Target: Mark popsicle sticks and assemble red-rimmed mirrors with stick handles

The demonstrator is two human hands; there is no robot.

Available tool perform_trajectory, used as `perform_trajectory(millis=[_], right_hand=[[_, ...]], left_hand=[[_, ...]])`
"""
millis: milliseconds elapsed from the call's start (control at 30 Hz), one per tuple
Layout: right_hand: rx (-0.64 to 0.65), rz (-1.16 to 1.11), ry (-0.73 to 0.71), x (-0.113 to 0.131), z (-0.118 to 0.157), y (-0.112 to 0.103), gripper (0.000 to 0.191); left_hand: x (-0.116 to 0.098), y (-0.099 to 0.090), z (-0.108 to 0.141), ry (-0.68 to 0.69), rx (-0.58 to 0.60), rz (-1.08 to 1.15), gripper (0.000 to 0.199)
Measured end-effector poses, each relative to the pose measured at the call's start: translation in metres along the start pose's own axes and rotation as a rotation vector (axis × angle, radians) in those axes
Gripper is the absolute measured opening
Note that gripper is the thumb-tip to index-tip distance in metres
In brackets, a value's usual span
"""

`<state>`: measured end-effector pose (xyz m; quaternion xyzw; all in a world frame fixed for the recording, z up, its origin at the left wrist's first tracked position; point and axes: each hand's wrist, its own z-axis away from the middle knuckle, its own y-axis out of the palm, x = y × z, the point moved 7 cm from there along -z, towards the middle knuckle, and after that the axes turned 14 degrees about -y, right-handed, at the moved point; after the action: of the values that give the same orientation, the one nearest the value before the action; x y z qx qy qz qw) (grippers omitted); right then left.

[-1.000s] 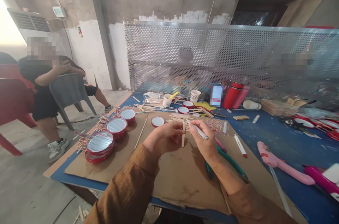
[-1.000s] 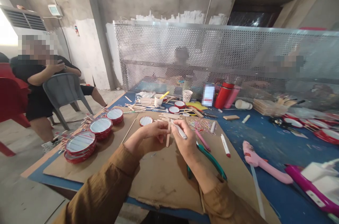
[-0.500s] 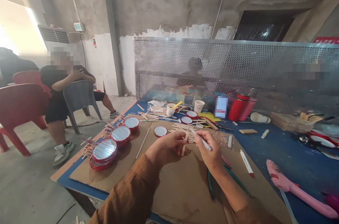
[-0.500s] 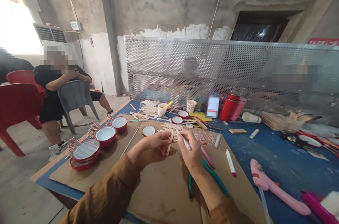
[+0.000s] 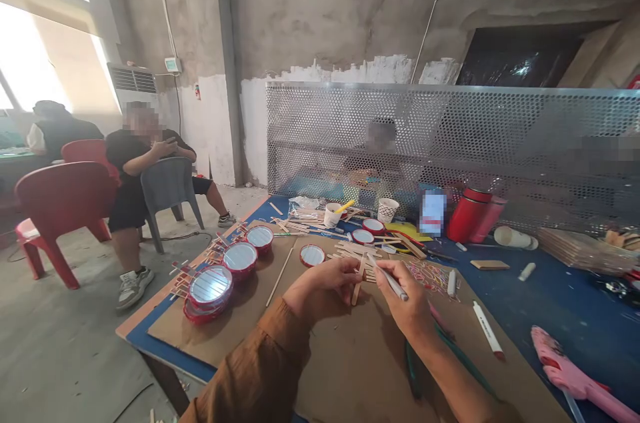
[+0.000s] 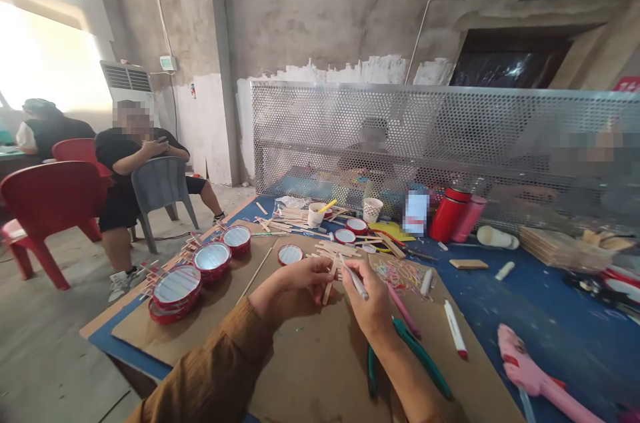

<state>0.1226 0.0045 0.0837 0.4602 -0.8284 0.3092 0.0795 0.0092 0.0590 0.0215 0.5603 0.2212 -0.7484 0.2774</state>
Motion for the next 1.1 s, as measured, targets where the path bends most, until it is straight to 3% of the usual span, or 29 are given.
perform_trajectory(millis=[200,1100], right_hand=[[0.052,0.029,-0.012,0.001,-0.001,0.003,0.02],[0.045,0.052,-0.008,-0.004,0.002,0.006,0.021]], left_hand=[[0.002,-0.003,-0.004,0.015,0.004,-0.016,0.035],[0.001,-0.002,-0.003,0.02,0.0,-0.055,0.033]])
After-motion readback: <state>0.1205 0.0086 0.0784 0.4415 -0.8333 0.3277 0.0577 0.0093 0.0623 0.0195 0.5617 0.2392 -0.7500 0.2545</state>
